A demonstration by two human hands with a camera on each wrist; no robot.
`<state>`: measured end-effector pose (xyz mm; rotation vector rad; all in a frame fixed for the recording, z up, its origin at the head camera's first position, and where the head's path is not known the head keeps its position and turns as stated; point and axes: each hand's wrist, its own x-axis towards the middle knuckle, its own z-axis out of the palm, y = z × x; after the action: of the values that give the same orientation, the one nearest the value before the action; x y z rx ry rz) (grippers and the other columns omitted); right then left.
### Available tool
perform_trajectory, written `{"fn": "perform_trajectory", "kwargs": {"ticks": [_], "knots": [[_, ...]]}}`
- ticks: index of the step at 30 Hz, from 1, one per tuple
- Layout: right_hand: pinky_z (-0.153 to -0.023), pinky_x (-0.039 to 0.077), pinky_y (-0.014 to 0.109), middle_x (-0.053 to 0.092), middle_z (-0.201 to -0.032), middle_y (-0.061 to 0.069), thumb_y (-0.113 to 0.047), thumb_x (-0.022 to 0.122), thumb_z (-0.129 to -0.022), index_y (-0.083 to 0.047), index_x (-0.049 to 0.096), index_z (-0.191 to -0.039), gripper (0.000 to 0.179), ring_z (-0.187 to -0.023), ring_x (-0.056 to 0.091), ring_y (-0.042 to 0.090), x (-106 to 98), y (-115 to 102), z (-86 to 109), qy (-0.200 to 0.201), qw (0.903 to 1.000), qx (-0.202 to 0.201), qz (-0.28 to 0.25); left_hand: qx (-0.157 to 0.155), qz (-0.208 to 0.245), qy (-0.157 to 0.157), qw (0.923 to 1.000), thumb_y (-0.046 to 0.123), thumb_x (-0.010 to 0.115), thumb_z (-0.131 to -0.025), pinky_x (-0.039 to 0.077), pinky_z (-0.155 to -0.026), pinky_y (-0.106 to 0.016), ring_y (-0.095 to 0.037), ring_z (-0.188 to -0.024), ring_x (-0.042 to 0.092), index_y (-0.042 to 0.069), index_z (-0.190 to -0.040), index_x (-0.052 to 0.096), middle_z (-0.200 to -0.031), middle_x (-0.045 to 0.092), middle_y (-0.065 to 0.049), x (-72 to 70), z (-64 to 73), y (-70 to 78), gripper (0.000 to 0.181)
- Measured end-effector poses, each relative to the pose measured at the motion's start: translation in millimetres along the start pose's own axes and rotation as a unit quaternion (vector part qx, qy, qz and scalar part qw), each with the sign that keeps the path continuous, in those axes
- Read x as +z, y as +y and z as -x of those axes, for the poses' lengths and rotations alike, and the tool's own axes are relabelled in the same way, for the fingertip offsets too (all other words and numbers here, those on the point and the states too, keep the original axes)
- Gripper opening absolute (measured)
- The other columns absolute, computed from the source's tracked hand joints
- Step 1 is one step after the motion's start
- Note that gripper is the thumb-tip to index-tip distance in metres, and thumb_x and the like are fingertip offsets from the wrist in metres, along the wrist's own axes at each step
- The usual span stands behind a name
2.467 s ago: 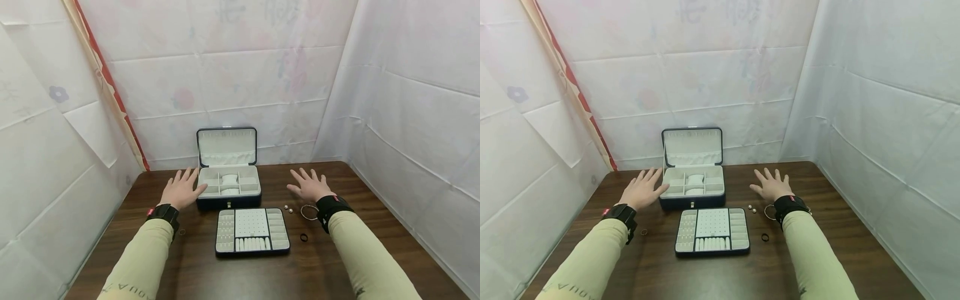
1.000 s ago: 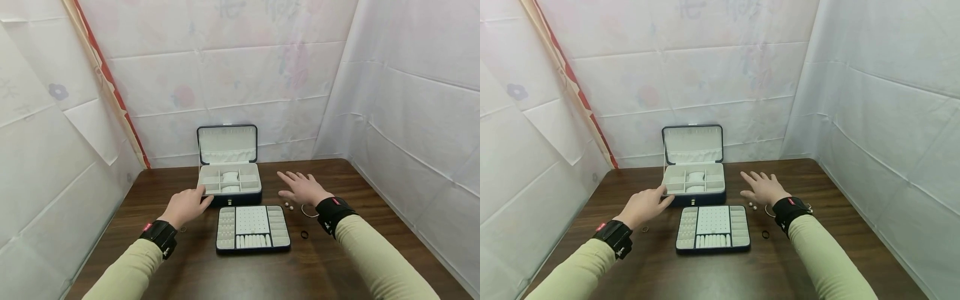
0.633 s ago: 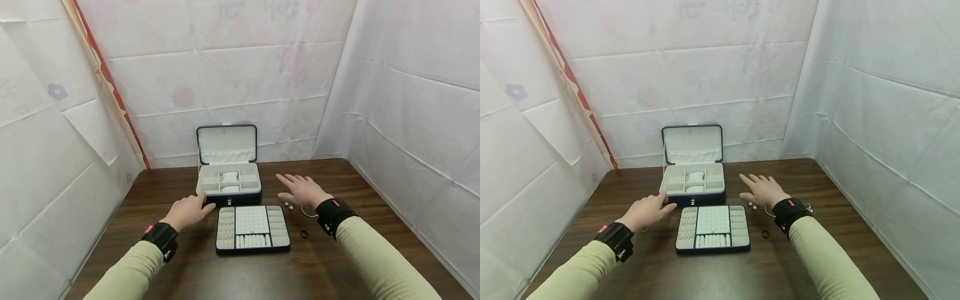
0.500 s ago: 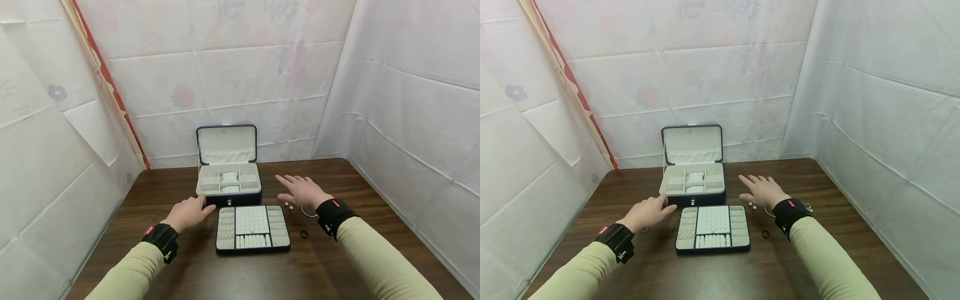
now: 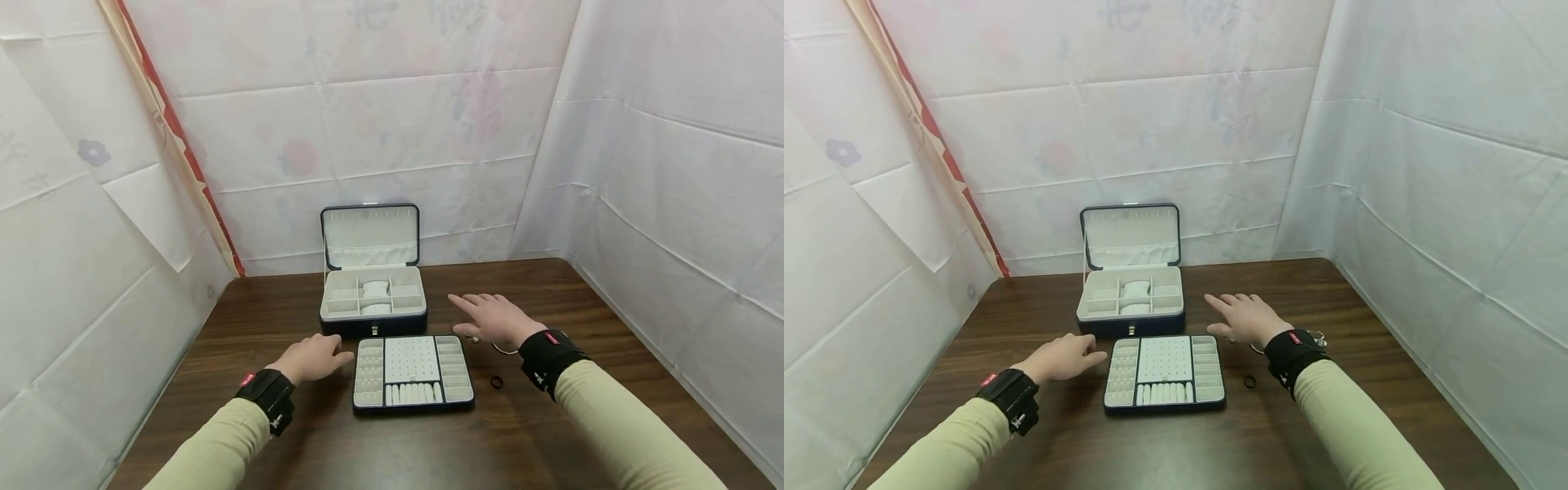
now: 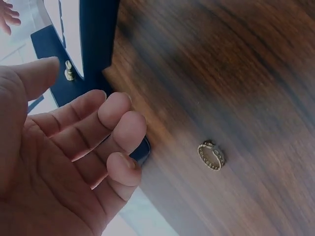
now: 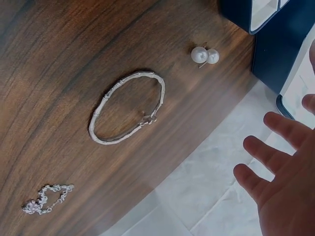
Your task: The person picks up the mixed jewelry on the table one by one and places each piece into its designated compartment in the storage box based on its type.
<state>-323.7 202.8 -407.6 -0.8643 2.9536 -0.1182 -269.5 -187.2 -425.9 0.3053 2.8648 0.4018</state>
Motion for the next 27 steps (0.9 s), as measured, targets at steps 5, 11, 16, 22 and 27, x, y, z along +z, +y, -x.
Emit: {"fn": "perform_trajectory", "kwargs": {"ticks": [5,11,16,22,27], "knots": [[-0.116,0.028,0.062,0.044,-0.157,0.016,-0.057,0.051,-0.103,-0.02,0.026,-0.163,0.075,-0.144,0.042,0.038,3,0,4.8,-0.002,0.9999,-0.012,0.003,0.011,-0.004,-0.011,0.9999,0.039,0.066,-0.099,0.044,-0.062,-0.036,-0.018,-0.07,0.055,0.015,-0.096,0.064,-0.076,0.059,-0.001,5.0,0.7,1.0,0.024],[-0.116,0.029,0.061,0.046,-0.156,0.014,-0.058,0.049,-0.103,-0.021,0.026,-0.163,0.075,-0.143,0.043,0.036,5,2,5.4,-0.006,0.9998,-0.012,0.016,0.011,-0.006,-0.018,0.9998,0.038,0.068,-0.098,0.044,-0.061,-0.036,-0.018,-0.07,0.055,0.014,-0.094,0.063,-0.076,0.058,-0.002,7.9,-0.7,-0.1,0.025],[-0.116,0.029,0.061,0.048,-0.154,0.014,-0.055,0.05,-0.103,-0.021,0.027,-0.163,0.073,-0.143,0.044,0.037,3,1,6.7,-0.007,0.9998,-0.018,0.011,0.017,-0.008,-0.022,0.9996,0.036,0.067,-0.099,0.043,-0.062,-0.036,-0.018,-0.069,0.055,0.014,-0.092,0.063,-0.075,0.058,-0.002,10.7,-2.6,0.2,0.024],[-0.114,0.032,0.063,0.05,-0.152,0.015,-0.053,0.053,-0.103,-0.021,0.03,-0.162,0.071,-0.14,0.045,0.04,4,-1,8.7,-0.015,0.9998,-0.009,-0.009,0.028,-0.009,-0.022,0.9993,0.034,0.067,-0.099,0.042,-0.061,-0.036,-0.017,-0.067,0.054,0.015,-0.088,0.062,-0.073,0.057,-0.001,15.1,-3.4,0.8,0.022],[-0.114,0.031,0.064,0.053,-0.15,0.014,-0.052,0.054,-0.103,-0.021,0.033,-0.161,0.07,-0.139,0.047,0.039,6,0,10.2,-0.014,0.9998,-0.014,-0.005,0.03,0.007,-0.021,0.9993,0.033,0.065,-0.1,0.043,-0.062,-0.037,-0.018,-0.068,0.054,0.014,-0.09,0.063,-0.074,0.056,-0.002,15.7,-1.2,3.6,0.021]]}}
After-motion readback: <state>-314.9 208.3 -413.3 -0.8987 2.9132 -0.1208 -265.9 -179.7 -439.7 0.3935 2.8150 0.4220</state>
